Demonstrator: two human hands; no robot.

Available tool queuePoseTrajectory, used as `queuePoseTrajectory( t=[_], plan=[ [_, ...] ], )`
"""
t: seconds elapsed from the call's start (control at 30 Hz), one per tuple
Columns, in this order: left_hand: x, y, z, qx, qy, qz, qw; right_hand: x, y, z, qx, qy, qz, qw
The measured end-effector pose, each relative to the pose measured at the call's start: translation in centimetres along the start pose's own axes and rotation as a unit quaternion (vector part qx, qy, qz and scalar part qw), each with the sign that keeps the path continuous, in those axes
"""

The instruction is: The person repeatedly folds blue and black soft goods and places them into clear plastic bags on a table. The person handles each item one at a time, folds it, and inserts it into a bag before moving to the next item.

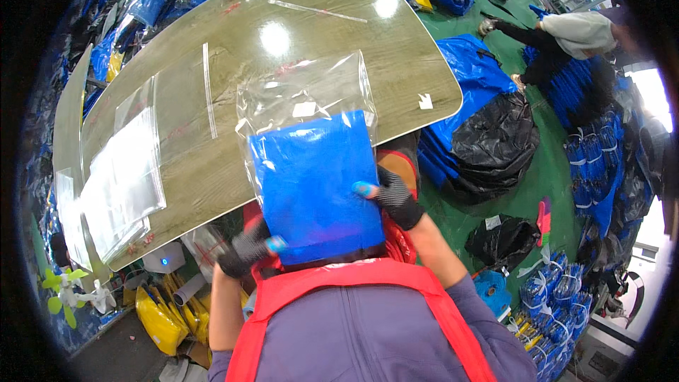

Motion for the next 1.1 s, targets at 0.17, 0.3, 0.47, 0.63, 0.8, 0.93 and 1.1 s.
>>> queuePoseTrajectory(
  t=[0.17,0.3,0.47,0.63,0.8,0.93,1.1],
  plan=[
    [-1.7,1.8,1.9,-0.175,-0.027,-0.039,0.983,-0.2,-2.2,-1.0,-0.005,0.103,-0.014,0.995],
    [0.3,0.0,2.2,-0.099,0.013,-0.031,0.995,2.6,-0.1,0.1,-0.041,0.210,0.095,0.972],
    [-1.7,1.0,1.4,-0.227,-0.148,-0.184,0.945,0.7,-0.9,1.2,-0.017,0.141,-0.008,0.990],
    [0.5,0.4,1.5,-0.216,-0.027,-0.048,0.975,-1.8,0.0,1.0,-0.017,0.011,0.030,0.999],
    [1.1,2.4,1.1,-0.287,-0.151,-0.164,0.931,-0.7,0.1,1.8,0.035,-0.021,-0.081,0.996],
    [3.5,1.6,0.7,-0.319,-0.015,-0.219,0.922,0.3,0.8,2.5,-0.027,0.064,0.060,0.996],
    [1.6,1.4,1.3,-0.216,-0.197,-0.240,0.926,-2.2,0.7,1.9,-0.008,-0.021,-0.075,0.997]
  ],
)
Point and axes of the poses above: each hand's wrist, its own z-axis towards the middle knuckle, its own y-axis out of the back of the hand, x = y × z, the point moved 5 cm from there along z, towards the middle knuckle
